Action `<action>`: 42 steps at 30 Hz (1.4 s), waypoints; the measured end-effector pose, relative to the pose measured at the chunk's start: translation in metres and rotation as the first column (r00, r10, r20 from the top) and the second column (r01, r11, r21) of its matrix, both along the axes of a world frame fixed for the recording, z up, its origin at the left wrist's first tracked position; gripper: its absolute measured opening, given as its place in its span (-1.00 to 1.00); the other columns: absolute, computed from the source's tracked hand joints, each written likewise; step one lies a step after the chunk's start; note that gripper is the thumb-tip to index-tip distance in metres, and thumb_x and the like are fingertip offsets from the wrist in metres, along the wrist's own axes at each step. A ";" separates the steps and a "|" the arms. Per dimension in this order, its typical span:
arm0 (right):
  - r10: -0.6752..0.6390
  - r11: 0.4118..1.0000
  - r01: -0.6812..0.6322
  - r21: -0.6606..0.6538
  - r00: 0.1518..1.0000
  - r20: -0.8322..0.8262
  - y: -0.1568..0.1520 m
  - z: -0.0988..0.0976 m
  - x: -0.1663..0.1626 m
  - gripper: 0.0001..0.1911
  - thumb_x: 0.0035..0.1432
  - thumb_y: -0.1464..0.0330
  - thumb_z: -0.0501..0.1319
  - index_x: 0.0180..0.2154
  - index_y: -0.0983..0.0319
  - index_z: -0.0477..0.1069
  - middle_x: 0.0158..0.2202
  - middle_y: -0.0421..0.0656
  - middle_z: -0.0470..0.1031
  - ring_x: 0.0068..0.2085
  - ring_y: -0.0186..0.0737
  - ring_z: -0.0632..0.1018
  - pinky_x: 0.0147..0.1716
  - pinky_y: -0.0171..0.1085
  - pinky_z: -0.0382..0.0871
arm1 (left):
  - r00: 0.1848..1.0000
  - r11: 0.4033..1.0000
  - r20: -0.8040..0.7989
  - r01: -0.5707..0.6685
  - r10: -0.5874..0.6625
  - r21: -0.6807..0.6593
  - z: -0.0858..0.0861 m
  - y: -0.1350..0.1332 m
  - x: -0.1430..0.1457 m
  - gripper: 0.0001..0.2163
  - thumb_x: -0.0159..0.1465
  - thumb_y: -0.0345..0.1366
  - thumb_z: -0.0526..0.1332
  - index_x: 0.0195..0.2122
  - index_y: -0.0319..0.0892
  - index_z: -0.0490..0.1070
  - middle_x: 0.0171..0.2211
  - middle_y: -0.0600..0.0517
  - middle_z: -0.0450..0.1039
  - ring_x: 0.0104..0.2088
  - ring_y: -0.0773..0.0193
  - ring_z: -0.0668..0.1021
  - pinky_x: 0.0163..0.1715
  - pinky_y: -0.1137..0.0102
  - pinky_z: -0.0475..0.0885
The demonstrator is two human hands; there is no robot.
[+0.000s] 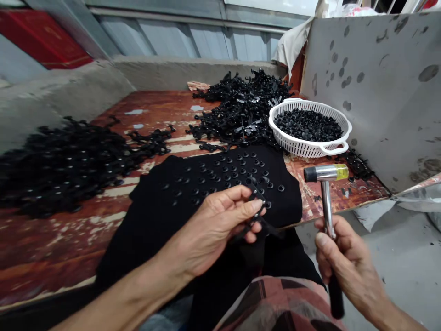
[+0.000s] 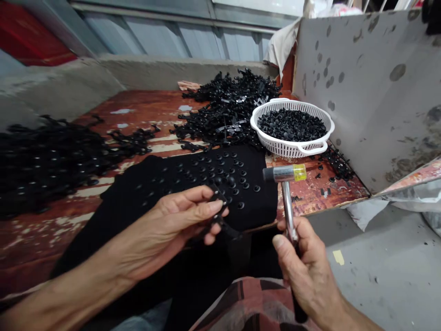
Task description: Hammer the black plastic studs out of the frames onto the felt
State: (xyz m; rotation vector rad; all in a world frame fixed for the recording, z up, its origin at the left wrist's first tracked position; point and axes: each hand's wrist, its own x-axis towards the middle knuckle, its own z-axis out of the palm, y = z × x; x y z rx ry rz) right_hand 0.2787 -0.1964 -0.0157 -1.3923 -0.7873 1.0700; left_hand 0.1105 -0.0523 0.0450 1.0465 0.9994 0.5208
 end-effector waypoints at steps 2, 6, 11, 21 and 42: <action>0.018 0.999 -0.014 0.048 0.997 -0.081 0.011 -0.002 -0.012 -0.66 0.18 0.08 0.31 -0.22 0.17 0.33 -0.62 -0.41 0.25 -0.66 -0.49 0.23 -0.71 -0.50 0.20 | 0.986 0.992 0.112 -0.123 0.126 -0.035 -0.002 -0.013 0.009 -0.61 -0.20 -0.19 0.54 -0.49 -0.20 0.36 -0.56 0.16 0.44 -0.59 0.40 0.50 -0.57 0.50 0.45; 0.033 0.994 -0.017 0.109 0.989 -0.145 0.028 0.000 -0.028 -0.64 0.20 0.03 0.26 -0.27 0.17 0.30 -0.59 -0.39 0.34 -0.70 -0.53 0.24 -0.75 -0.52 0.19 | 0.952 0.982 0.247 -0.160 0.180 -0.098 -0.005 -0.035 0.015 -0.68 -0.14 -0.22 0.54 -0.46 -0.24 0.48 -0.50 0.09 0.52 -0.52 0.39 0.55 -0.44 0.51 0.50; 0.061 0.992 -0.042 0.123 0.985 -0.162 0.030 0.013 -0.031 -0.70 0.17 0.11 0.31 -0.28 0.16 0.31 -0.45 -0.32 0.44 -0.67 -0.54 0.28 -0.75 -0.52 0.22 | 0.940 0.963 0.283 -0.121 0.189 -0.240 -0.011 -0.048 0.004 -0.74 -0.10 -0.25 0.53 -0.43 -0.25 0.57 -0.42 -0.01 0.59 -0.42 0.31 0.58 -0.35 0.46 0.53; 0.118 0.993 -0.115 0.030 0.979 -0.163 0.030 0.010 -0.023 -0.71 0.18 0.14 0.29 -0.27 0.18 0.30 -0.69 -0.48 0.20 -0.77 -0.53 0.22 -0.79 -0.53 0.09 | 0.958 0.957 -0.088 -0.259 0.271 0.133 -0.038 -0.060 -0.033 -0.71 0.12 -0.06 0.35 -0.26 -0.15 0.47 -0.20 -0.08 0.54 -0.16 0.07 0.57 -0.17 0.25 0.51; -0.031 0.999 0.034 0.023 0.989 -0.146 0.022 -0.004 -0.006 -0.63 0.19 0.09 0.29 -0.10 0.17 0.37 -0.59 -0.41 0.22 -0.64 -0.47 0.20 -0.77 -0.52 0.25 | 0.816 0.831 -0.527 0.451 -0.236 0.326 -0.018 0.005 -0.016 -0.58 0.21 0.06 0.01 -0.58 -0.17 0.31 -0.66 0.12 0.18 -0.62 0.39 0.18 -0.61 0.47 0.04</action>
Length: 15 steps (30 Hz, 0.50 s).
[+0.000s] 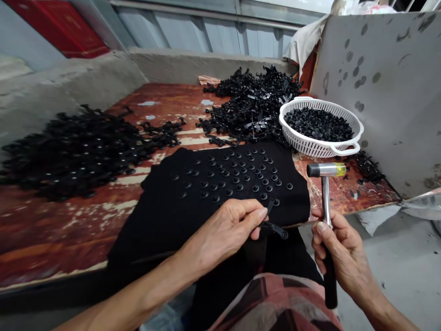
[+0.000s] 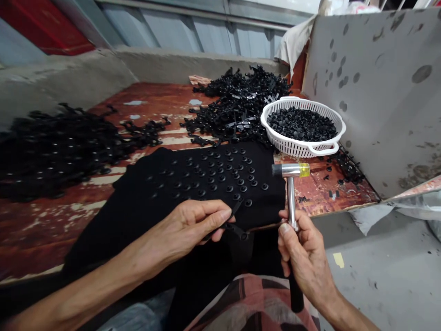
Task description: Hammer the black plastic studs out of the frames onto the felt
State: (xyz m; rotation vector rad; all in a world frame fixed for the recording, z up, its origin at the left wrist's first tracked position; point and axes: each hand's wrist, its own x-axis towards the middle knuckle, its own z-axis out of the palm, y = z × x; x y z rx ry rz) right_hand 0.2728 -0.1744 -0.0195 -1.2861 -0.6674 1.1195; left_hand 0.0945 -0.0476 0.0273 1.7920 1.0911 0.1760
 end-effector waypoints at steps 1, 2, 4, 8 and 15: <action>0.001 1.000 -0.001 -0.006 1.000 -0.003 -0.001 -0.001 0.000 -0.63 0.19 0.08 0.30 -0.09 0.17 0.37 -0.59 -0.40 0.22 -0.65 -0.47 0.21 -0.77 -0.51 0.25 | 1.000 1.000 0.001 -0.005 0.005 -0.027 -0.001 0.002 0.000 -0.58 0.20 0.07 0.01 -0.56 -0.18 0.34 -0.65 0.11 0.21 -0.62 0.39 0.19 -0.61 0.47 0.05; 0.003 1.000 -0.003 -0.013 1.000 -0.006 -0.002 -0.002 0.000 -0.63 0.19 0.08 0.30 -0.10 0.17 0.37 -0.59 -0.40 0.23 -0.65 -0.46 0.21 -0.77 -0.51 0.25 | 1.000 0.999 0.005 -0.011 0.011 -0.050 -0.001 0.003 0.001 -0.58 0.19 0.08 0.03 -0.54 -0.18 0.36 -0.64 0.10 0.23 -0.61 0.38 0.21 -0.61 0.48 0.06; 0.007 1.000 -0.007 -0.021 1.000 -0.009 -0.003 -0.004 0.000 -0.62 0.18 0.08 0.30 -0.10 0.18 0.37 -0.59 -0.40 0.24 -0.65 -0.46 0.22 -0.77 -0.50 0.25 | 1.000 0.996 0.015 -0.012 0.014 -0.091 0.001 0.005 0.001 -0.58 0.18 0.08 0.05 -0.53 -0.20 0.38 -0.63 0.08 0.26 -0.60 0.38 0.23 -0.61 0.49 0.08; 0.024 0.999 -0.024 -0.035 1.000 -0.013 -0.005 -0.006 0.000 -0.63 0.20 0.07 0.29 -0.09 0.16 0.36 -0.59 -0.40 0.24 -0.65 -0.45 0.21 -0.77 -0.50 0.24 | 0.999 0.991 0.032 0.006 -0.002 -0.135 0.006 0.009 0.002 -0.60 0.17 0.05 0.09 -0.54 -0.21 0.38 -0.63 0.07 0.27 -0.61 0.40 0.23 -0.62 0.51 0.08; 0.047 0.998 -0.048 -0.052 0.999 -0.004 -0.009 -0.010 0.000 -0.62 0.22 0.05 0.26 -0.08 0.17 0.36 -0.61 -0.40 0.23 -0.66 -0.46 0.19 -0.77 -0.49 0.21 | 0.999 0.993 0.034 0.002 0.002 -0.120 0.006 0.011 0.005 -0.60 0.17 0.03 0.11 -0.61 -0.20 0.33 -0.65 0.06 0.29 -0.63 0.42 0.22 -0.66 0.54 0.06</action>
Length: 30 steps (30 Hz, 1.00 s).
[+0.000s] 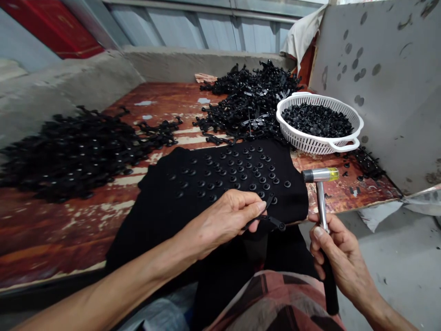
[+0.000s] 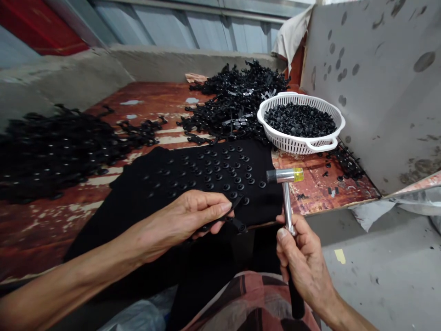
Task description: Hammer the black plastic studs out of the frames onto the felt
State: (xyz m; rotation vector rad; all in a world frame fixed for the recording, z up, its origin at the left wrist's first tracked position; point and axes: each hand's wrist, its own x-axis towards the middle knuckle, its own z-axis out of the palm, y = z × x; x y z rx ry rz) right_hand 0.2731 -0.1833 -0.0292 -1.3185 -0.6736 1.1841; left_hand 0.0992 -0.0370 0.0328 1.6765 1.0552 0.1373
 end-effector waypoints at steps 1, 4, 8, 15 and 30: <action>0.003 1.000 -0.003 -0.001 1.000 0.001 0.000 0.000 0.000 -0.61 0.22 0.05 0.25 -0.08 0.17 0.36 -0.60 -0.40 0.22 -0.66 -0.46 0.19 -0.76 -0.49 0.21 | 1.000 1.000 -0.007 0.003 -0.003 0.005 0.000 0.000 0.000 -0.60 0.17 0.03 0.10 -0.61 -0.20 0.33 -0.64 0.06 0.29 -0.63 0.42 0.23 -0.66 0.54 0.07; 0.017 1.000 -0.017 -0.005 1.000 0.002 -0.001 -0.001 0.000 -0.62 0.23 0.06 0.25 -0.07 0.17 0.35 -0.61 -0.41 0.21 -0.67 -0.46 0.18 -0.75 -0.48 0.19 | 1.000 1.000 -0.029 0.013 -0.012 0.027 -0.001 -0.001 0.001 -0.60 0.17 0.03 0.09 -0.61 -0.19 0.32 -0.65 0.07 0.28 -0.63 0.41 0.22 -0.65 0.53 0.06; 0.035 0.999 -0.035 -0.023 0.999 0.016 -0.002 0.000 0.000 -0.62 0.27 0.08 0.22 -0.01 0.18 0.34 -0.59 -0.40 0.20 -0.66 -0.46 0.18 -0.74 -0.48 0.15 | 1.000 0.995 -0.029 -0.003 0.006 0.102 -0.005 -0.003 0.003 -0.60 0.19 -0.01 0.09 -0.66 -0.18 0.29 -0.71 0.12 0.18 -0.64 0.42 0.18 -0.63 0.51 0.03; 0.087 0.996 -0.085 -0.032 0.993 0.084 -0.003 0.002 0.002 -0.58 0.33 0.08 0.15 0.09 0.18 0.31 -0.58 -0.39 0.17 -0.64 -0.43 0.18 -0.72 -0.45 0.14 | 0.999 0.995 -0.021 -0.035 0.037 0.091 -0.003 -0.002 0.002 -0.62 0.17 0.00 0.10 -0.64 -0.17 0.31 -0.69 0.10 0.22 -0.64 0.41 0.18 -0.65 0.51 0.01; 0.109 0.993 -0.106 -0.047 0.992 0.069 -0.002 0.002 0.001 -0.59 0.33 0.07 0.13 0.06 0.18 0.30 -0.57 -0.39 0.17 -0.64 -0.44 0.17 -0.71 -0.46 0.11 | 0.999 0.993 -0.050 0.001 0.005 0.119 -0.002 -0.003 0.003 -0.62 0.17 -0.02 0.07 -0.65 -0.17 0.29 -0.70 0.09 0.21 -0.65 0.41 0.18 -0.65 0.49 0.01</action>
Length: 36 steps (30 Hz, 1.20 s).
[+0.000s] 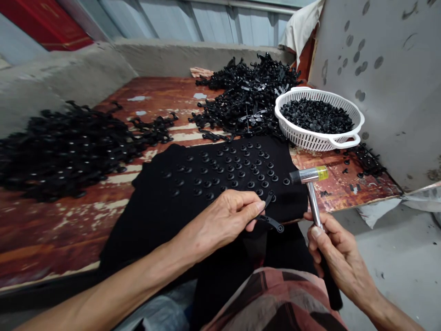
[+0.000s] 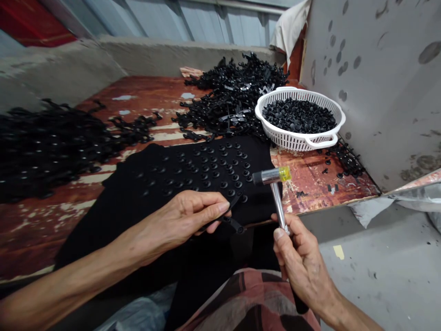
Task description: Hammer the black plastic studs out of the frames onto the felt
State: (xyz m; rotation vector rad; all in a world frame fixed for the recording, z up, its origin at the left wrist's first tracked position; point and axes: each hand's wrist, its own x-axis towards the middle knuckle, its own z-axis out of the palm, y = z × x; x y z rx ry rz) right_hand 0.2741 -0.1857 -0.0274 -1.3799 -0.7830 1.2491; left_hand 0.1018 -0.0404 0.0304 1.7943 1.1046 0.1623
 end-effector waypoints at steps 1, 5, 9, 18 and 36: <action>0.003 1.000 -0.003 -0.001 1.000 0.006 0.000 -0.001 0.000 -0.60 0.34 0.07 0.13 0.06 0.18 0.30 -0.57 -0.39 0.17 -0.64 -0.45 0.17 -0.70 -0.46 0.10 | 1.000 1.000 0.001 0.004 -0.004 0.009 -0.001 0.000 0.000 -0.62 0.18 -0.03 0.07 -0.66 -0.17 0.28 -0.71 0.09 0.20 -0.65 0.41 0.18 -0.65 0.49 0.01; 0.008 1.000 -0.008 -0.009 0.998 0.057 -0.002 -0.003 0.001 -0.61 0.36 0.09 0.10 0.08 0.18 0.31 -0.57 -0.39 0.14 -0.65 -0.46 0.14 -0.72 -0.46 0.08 | 1.000 0.999 -0.016 0.026 -0.026 0.040 -0.004 0.002 0.000 -0.61 0.19 -0.03 0.05 -0.68 -0.16 0.24 -0.72 0.12 0.14 -0.67 0.42 0.15 -0.65 0.48 0.01; 0.034 0.998 -0.049 0.041 0.947 0.320 -0.005 -0.001 0.005 -0.59 0.41 0.17 0.03 0.20 0.11 0.30 -0.46 -0.26 0.34 -0.53 -0.35 0.38 -0.60 -0.40 0.37 | 0.998 0.997 -0.051 0.045 -0.042 0.060 -0.007 0.004 0.000 -0.63 0.19 -0.03 0.02 -0.66 -0.15 0.23 -0.73 0.15 0.11 -0.68 0.42 0.14 -0.65 0.48 0.00; 0.065 0.876 -0.445 0.187 0.492 0.868 -0.004 0.019 0.023 -0.21 0.28 0.63 -0.06 0.42 0.00 -0.13 0.30 0.03 0.32 0.26 0.05 0.40 0.00 0.00 0.54 | 0.998 0.997 -0.054 0.047 -0.043 0.066 -0.010 0.003 0.001 -0.67 0.19 -0.08 0.02 -0.64 -0.14 0.17 -0.70 0.18 0.08 -0.65 0.42 0.14 -0.64 0.47 0.00; 0.003 0.873 -0.428 0.233 0.483 0.876 -0.004 0.024 0.023 -0.30 0.29 0.60 -0.03 0.38 0.02 0.06 0.15 0.01 0.50 -0.05 -0.05 0.65 -0.16 -0.15 0.61 | 0.997 0.994 -0.002 0.076 -0.076 0.073 -0.015 0.008 0.001 -0.64 0.20 -0.10 0.04 -0.68 -0.15 0.24 -0.73 0.14 0.17 -0.68 0.41 0.20 -0.65 0.49 0.06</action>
